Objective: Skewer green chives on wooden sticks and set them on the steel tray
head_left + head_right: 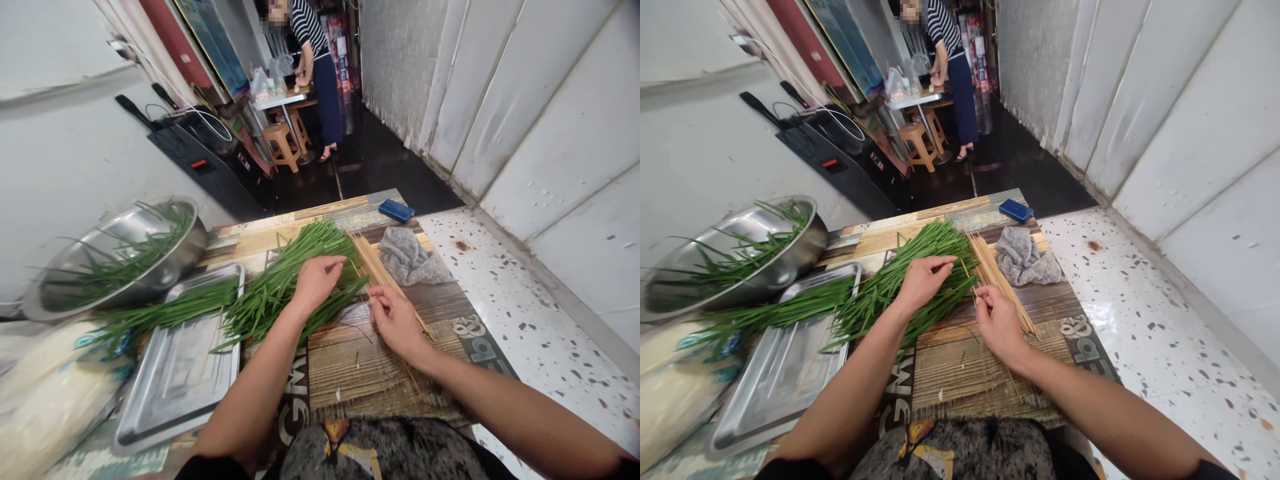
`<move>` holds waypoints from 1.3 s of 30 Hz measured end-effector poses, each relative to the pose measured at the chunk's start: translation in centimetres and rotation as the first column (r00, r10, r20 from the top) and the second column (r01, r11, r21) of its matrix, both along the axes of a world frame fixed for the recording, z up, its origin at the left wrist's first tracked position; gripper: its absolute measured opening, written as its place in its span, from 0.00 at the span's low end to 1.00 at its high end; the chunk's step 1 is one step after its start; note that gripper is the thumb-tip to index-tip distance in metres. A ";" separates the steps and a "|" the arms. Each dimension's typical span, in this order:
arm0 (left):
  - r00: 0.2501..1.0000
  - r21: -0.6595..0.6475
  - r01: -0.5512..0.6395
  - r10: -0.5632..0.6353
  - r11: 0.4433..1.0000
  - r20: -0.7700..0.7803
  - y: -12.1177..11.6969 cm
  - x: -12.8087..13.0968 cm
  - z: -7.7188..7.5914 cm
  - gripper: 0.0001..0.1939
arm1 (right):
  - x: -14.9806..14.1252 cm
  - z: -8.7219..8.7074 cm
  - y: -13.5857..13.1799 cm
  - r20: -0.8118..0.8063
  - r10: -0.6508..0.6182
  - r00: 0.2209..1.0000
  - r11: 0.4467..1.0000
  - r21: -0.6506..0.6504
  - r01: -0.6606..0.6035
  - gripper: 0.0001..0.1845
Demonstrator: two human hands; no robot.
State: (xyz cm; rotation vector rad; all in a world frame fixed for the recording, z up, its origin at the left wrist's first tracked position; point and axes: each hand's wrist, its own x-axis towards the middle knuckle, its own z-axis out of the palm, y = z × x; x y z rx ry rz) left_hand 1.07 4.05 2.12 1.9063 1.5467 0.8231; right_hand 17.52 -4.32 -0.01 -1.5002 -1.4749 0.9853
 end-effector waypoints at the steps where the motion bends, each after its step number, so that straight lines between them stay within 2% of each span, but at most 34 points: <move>1: 1.000 0.000 0.005 -0.005 1.000 -0.002 0.0 0.0 0.0 0.13 | 0.0 0.0 0.0 -0.001 0.003 1.000 1.000 -0.001 -0.003 0.09; 6: 0.995 0.020 0.072 -0.070 0.997 -0.071 -0.1 -0.2 0.4 0.13 | 0.1 0.1 0.0 -0.021 0.017 1.000 1.000 0.001 -0.017 0.09; 9: 0.975 0.043 0.185 -0.178 0.982 -0.135 -1.1 -0.4 1.0 0.13 | 0.0 0.2 0.1 -0.020 0.012 1.000 1.000 0.004 -0.012 0.09; 12: 0.929 0.077 0.337 -0.318 0.938 -0.189 -2.8 -0.7 1.5 0.13 | 0.0 0.4 -0.1 0.009 0.014 1.000 1.000 0.023 -0.014 0.09; 14: 0.913 0.117 0.373 -0.341 0.920 -0.225 -3.8 -1.2 1.7 0.15 | -0.1 0.8 -0.4 0.042 0.023 0.999 0.998 0.058 -0.025 0.09; 17: 0.913 0.141 0.334 -0.283 0.932 -0.295 -4.6 -2.5 2.0 0.18 | -0.1 1.6 -0.9 0.103 0.018 0.995 0.990 0.138 -0.032 0.11; 19: 0.891 0.095 0.330 -0.277 0.939 -0.360 -5.2 -3.7 2.3 0.20 | -0.1 1.9 -1.1 0.107 -0.005 0.994 0.986 0.164 -0.012 0.12; 22: 0.841 -0.025 0.299 -0.276 0.954 -0.466 -6.9 -5.5 3.0 0.22 | -0.1 1.8 -1.1 0.075 -0.006 0.997 0.993 0.120 -0.003 0.12; 25: 0.779 -0.119 0.262 -0.283 0.958 -0.559 -8.8 -6.6 3.9 0.23 | -0.4 1.1 -1.0 0.060 0.041 0.997 0.998 0.040 -0.044 0.11; 30: 0.723 -0.213 0.310 -0.375 0.926 -0.580 -10.1 -6.0 4.6 0.19 | -0.7 0.5 -0.9 0.058 0.059 0.997 0.998 0.006 -0.059 0.11; 33: 0.696 -0.233 0.352 -0.420 0.906 -0.582 -11.3 -5.3 4.9 0.23 | -0.4 0.4 -0.7 0.043 0.026 0.999 1.000 0.010 -0.027 0.10; 36: 0.675 -0.212 0.319 -0.378 0.924 -0.633 -12.8 -5.6 5.3 0.26 | -0.1 0.3 -0.4 0.010 -0.008 1.000 1.000 0.009 0.008 0.11; 39: 0.651 -0.160 0.176 -0.236 0.971 -0.721 -13.0 -6.6 5.8 0.20 | 0.0 -0.1 -0.1 -0.004 -0.027 1.000 0.999 -0.018 0.027 0.10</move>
